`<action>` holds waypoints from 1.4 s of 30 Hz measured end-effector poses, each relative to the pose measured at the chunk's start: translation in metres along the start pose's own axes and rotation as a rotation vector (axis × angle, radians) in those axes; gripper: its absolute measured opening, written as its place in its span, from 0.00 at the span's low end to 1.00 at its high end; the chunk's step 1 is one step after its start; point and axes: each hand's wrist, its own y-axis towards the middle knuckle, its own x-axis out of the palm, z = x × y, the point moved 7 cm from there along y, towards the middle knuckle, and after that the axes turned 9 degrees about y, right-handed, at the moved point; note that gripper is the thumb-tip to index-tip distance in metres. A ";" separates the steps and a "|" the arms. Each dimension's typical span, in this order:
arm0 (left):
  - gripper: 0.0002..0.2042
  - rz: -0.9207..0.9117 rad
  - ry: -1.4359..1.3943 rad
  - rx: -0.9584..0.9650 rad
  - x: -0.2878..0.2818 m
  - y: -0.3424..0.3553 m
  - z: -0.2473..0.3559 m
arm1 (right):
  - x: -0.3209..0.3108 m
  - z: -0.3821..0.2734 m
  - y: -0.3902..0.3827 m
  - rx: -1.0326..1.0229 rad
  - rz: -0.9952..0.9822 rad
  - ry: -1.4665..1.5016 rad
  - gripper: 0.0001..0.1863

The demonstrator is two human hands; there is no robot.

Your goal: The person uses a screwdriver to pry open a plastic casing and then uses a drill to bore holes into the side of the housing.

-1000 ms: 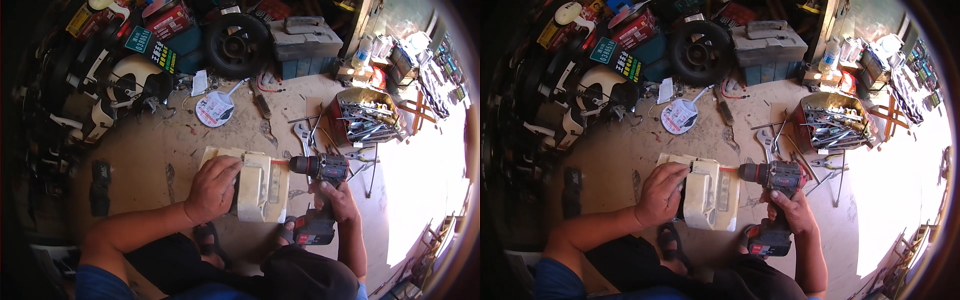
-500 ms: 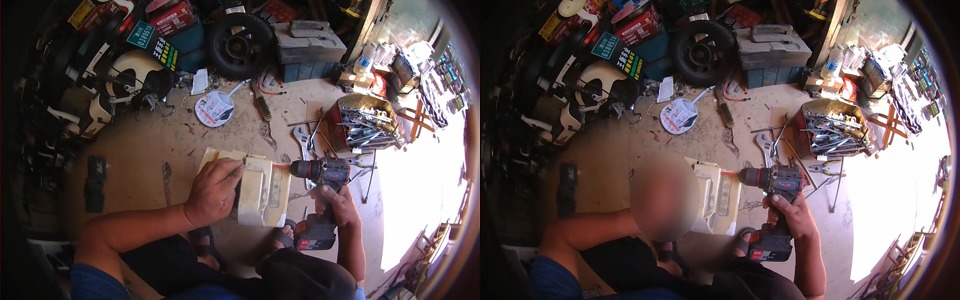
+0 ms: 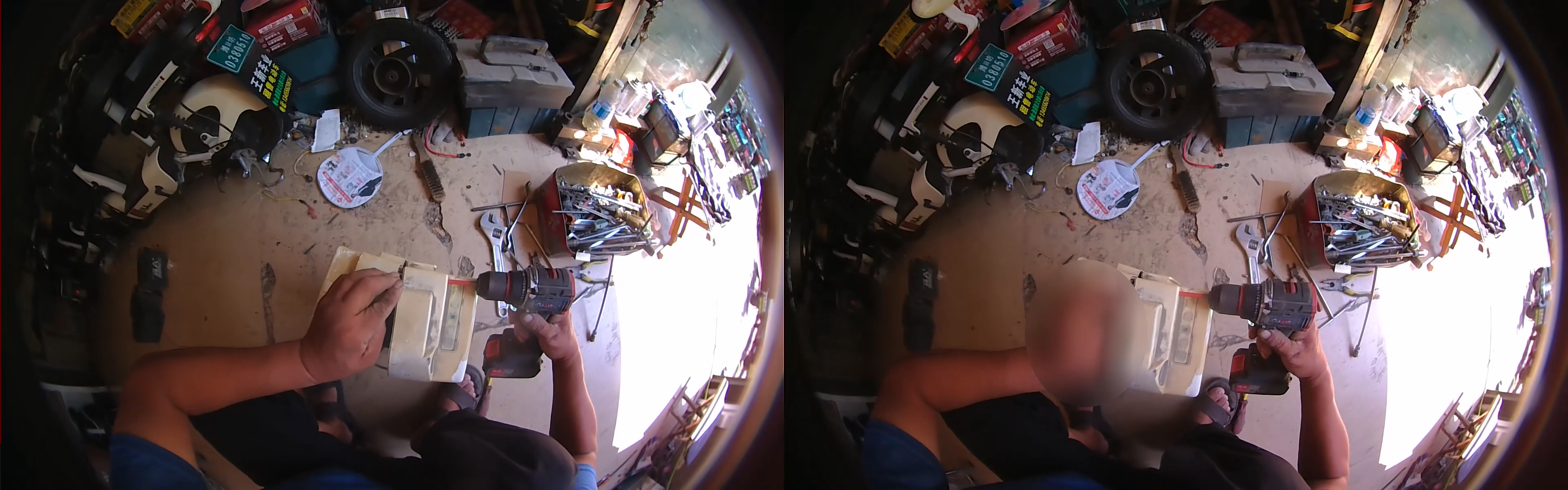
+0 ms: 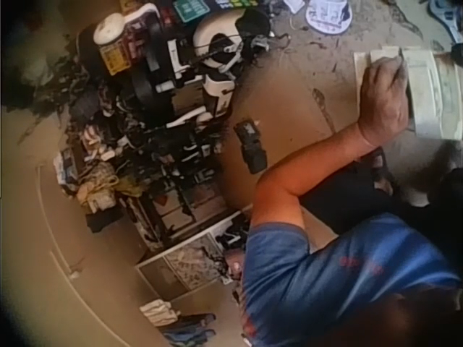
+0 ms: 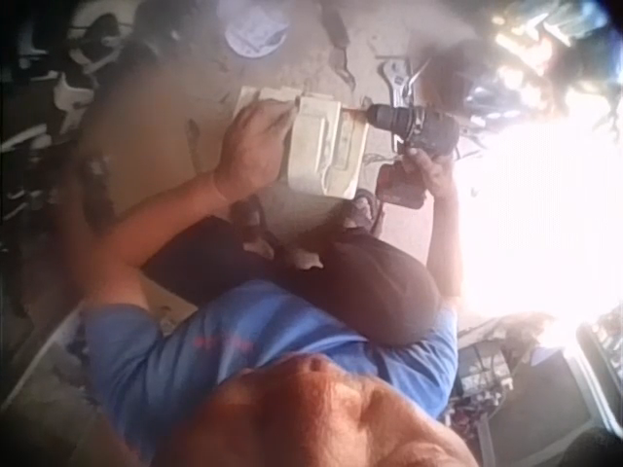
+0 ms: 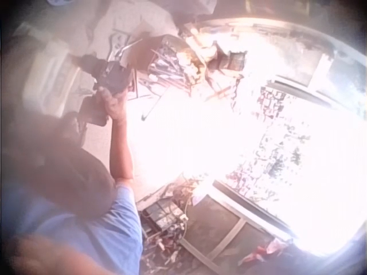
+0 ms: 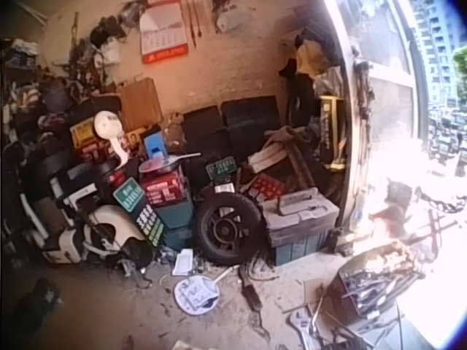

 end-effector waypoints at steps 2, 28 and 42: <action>0.25 0.047 0.031 0.042 -0.009 0.006 0.006 | -0.004 0.006 -0.001 -0.004 -0.007 0.008 0.18; 0.23 0.050 -0.003 0.040 -0.003 0.008 0.009 | 0.028 -0.027 -0.023 0.334 0.227 0.148 0.12; 0.28 0.072 -0.086 -0.006 0.002 0.006 0.003 | 0.027 -0.021 -0.020 0.267 0.201 0.154 0.12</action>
